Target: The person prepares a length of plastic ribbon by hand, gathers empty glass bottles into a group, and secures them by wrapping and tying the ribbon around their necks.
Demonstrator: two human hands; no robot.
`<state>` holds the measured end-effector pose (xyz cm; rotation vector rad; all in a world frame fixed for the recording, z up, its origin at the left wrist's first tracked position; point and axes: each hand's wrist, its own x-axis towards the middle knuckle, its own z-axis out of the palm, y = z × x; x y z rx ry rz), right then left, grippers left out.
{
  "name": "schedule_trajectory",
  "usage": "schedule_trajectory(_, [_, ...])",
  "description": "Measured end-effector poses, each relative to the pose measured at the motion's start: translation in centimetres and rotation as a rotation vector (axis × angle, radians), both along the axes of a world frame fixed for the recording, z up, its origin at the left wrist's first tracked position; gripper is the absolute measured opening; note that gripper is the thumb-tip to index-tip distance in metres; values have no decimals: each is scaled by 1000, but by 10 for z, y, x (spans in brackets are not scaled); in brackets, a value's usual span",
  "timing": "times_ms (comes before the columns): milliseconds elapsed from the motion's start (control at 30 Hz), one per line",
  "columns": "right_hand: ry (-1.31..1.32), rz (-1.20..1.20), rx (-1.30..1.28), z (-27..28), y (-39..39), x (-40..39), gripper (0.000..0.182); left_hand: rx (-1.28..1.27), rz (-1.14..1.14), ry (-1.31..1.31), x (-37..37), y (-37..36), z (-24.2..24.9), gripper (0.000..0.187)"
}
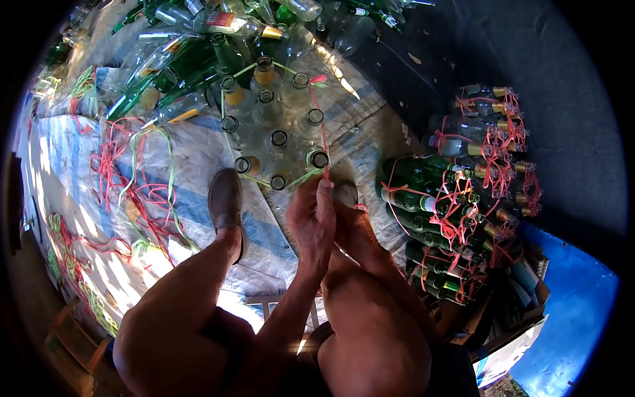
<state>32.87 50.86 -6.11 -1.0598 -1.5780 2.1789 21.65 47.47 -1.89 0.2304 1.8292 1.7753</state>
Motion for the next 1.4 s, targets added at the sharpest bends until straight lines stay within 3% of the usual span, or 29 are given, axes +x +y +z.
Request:
schedule_trajectory(33, [-13, 73, 153, -3, -3, 3, 23, 6, -14, -42, -1, 0, 1, 24])
schedule_trajectory(200, [-126, 234, 164, 2, -7, 25, 21, 48, -17, -67, -4, -4, -19, 22])
schedule_trajectory(300, [-395, 609, 613, 17, -3, 38, 20, 50, 6, -40, -6, -7, -18, 22])
schedule_trajectory(400, [-542, 454, 349, 14, -8, 58, 25, 15, 13, 59, -11, -8, -11, 20])
schedule_trajectory(500, [-663, 408, 255, 11, -16, 80, 27, 7, 8, 115, -15, -11, -14, 19])
schedule_trajectory(767, [-723, 615, 503, 28, -40, 127, 30, -67, 15, 132, -18, -17, -9, 14])
schedule_trajectory(900, [-568, 503, 933, 88, -5, 75, 32, -81, 71, 220, -20, -19, -1, 13])
schedule_trajectory(967, [-623, 366, 939, 128, 14, 24, 22, -68, 114, 234, -20, -18, -4, 13])
schedule_trajectory(1000, [-469, 221, 858, 145, 21, 0, 24, -69, 134, 229, -19, -18, -6, 12])
schedule_trajectory(1033, [-397, 185, 1003, 148, 27, -16, 26, -70, 155, 225, -19, -19, -8, 12])
schedule_trajectory(1133, [-248, 297, 1233, 174, 54, -68, 28, -109, 170, 246, -19, -19, -4, 10])
schedule_trajectory(1233, [-159, 430, 1339, 157, 73, -105, 21, -144, 189, 266, -21, -19, -4, 6])
schedule_trajectory(1400, [-321, 844, 1355, 140, 88, -137, 10, -182, 189, 234, -20, -19, 0, 9])
